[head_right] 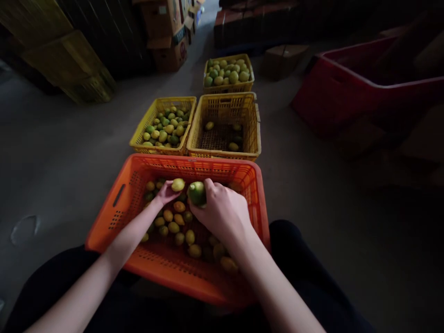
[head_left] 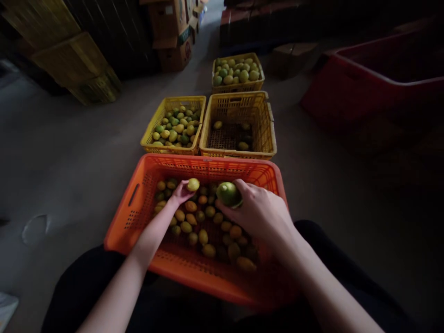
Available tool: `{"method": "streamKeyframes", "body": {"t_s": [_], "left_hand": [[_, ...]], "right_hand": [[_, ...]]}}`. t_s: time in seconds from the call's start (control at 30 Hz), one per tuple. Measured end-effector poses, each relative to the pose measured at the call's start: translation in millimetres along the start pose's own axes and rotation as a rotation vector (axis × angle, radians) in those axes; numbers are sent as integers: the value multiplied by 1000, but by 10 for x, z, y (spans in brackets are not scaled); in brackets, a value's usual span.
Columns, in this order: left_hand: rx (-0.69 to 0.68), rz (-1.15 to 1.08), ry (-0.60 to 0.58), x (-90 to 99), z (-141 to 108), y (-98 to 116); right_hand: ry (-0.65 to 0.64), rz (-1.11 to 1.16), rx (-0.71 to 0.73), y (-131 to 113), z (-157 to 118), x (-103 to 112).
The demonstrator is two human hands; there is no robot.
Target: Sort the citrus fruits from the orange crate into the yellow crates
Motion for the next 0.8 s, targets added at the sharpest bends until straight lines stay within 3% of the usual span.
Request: {"method": "streamKeyframes", "body": {"t_s": [0.13,0.33,0.53,0.63,0.8], "left_hand": [[-23,-313,-332,-559,-632,258],[-73,-501,-504,-1010,-1595,670],[-192,-482,-423,-917,-2151,763],[-188,-486,-345,-791,-2259,629],[-175,-533,-342,-706,-2318,517]], "right_hand": [[72,274,15,-122,17,47],[134,739,-22,-164,-13,-48],[72,1143,-67,-357,-111,-218],[-10,1199,-1,-528,-200,-229],[-114,1207,111,-689,-290,-306]]}}
Point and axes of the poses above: each hand's wrist, its own z-axis towards the middle knuckle, its own x-axis out of the back of the hand, y = z × x, the point moved 9 cm from there along z, towards the middle knuckle, and after that the axes turned 9 degrees about x, right-handed, at the moved point
